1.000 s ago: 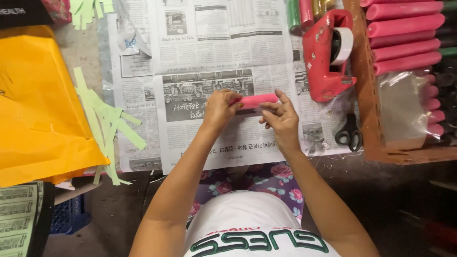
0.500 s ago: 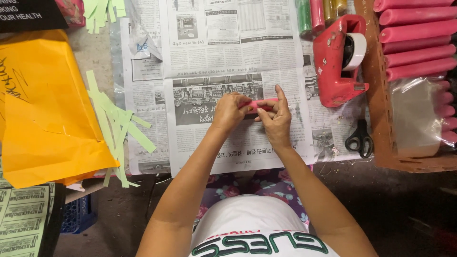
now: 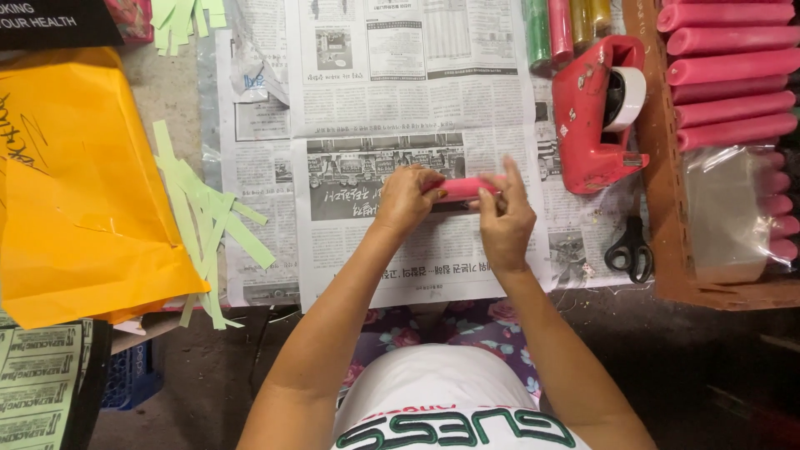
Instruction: The person is sealing the ends of colored plastic tubes by inserting small plugs and securing them with adhesive tape from a dispenser.
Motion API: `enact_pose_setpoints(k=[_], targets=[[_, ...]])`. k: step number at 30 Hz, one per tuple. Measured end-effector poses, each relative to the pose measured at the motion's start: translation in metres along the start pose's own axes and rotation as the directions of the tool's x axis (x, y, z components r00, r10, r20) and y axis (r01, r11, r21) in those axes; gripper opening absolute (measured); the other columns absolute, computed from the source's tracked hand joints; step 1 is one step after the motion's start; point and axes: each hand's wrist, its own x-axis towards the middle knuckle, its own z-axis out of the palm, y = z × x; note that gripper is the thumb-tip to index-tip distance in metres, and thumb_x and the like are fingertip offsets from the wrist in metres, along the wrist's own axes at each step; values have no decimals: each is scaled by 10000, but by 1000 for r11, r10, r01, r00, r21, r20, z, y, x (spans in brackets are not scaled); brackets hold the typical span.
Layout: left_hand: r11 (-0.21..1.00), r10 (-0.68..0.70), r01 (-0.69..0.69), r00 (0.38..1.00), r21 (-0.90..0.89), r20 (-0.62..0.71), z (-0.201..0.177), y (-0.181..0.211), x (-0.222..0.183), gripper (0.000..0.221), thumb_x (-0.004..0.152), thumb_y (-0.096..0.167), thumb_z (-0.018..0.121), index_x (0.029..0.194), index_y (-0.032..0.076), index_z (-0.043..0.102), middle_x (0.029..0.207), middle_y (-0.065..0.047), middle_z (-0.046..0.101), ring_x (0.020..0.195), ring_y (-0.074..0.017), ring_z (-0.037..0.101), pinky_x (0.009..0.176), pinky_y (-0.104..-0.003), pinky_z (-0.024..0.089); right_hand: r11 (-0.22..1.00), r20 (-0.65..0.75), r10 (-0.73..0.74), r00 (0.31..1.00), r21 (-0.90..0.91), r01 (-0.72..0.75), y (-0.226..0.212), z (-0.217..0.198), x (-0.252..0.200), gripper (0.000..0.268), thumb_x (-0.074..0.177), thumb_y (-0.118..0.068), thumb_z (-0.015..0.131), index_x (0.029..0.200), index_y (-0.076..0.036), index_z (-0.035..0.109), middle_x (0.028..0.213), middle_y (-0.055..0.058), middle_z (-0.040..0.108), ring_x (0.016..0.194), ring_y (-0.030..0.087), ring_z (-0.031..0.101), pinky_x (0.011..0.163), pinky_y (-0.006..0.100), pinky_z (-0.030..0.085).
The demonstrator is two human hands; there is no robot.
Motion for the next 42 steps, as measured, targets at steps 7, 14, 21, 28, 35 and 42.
enact_pose_setpoints(k=[7,14,21,28,35,42], targets=[[1000,-2,1,999,-26,-33,-4,7,-1,242,828,272,777,1067,237,786,985,-51,753,1030,-329,699,939,-491,560,642,374,-461,805,-486,593,62,3,26,621,808,-246,849,1394,-179,655,1040,-98,763,1127,163,601,993,365,461],[999,30,-29,1000,12,-9,-20,17,-9,250,826,256,777,1075,233,774,974,-59,743,1029,-325,694,941,-477,555,673,696,-237,678,-385,631,41,-3,59,784,735,-248,866,1452,-135,572,1060,51,721,1071,277,614,1024,473,412],[1000,7,-7,1000,9,-11,-1,3,4,232,810,226,783,1042,225,783,962,-49,754,1013,-310,706,928,-466,566,593,643,-347,682,-413,691,26,-14,43,574,797,-270,824,1342,-187,667,1047,0,673,1023,221,602,962,408,455],[957,87,-98,995,274,53,-27,16,49,473,740,232,867,1170,164,684,1153,-144,665,1088,-381,673,910,-518,584,557,529,-526,665,-377,740,32,-14,36,281,864,-233,790,1139,-194,742,1112,-17,698,1067,230,615,958,432,474],[940,27,-110,968,324,251,-38,33,60,403,751,377,837,1050,161,677,1026,-146,731,1038,-397,714,867,-543,581,488,508,-553,660,-445,751,45,-16,28,341,863,-223,770,1199,-221,716,1197,-29,682,1175,242,585,1070,481,418],[948,25,-100,970,301,243,-27,39,54,112,839,321,704,896,277,790,904,-123,759,962,-382,730,847,-527,595,486,506,-542,671,-463,741,36,-14,32,244,872,-236,759,1112,-214,725,1121,-11,657,1162,254,581,1050,466,424]])
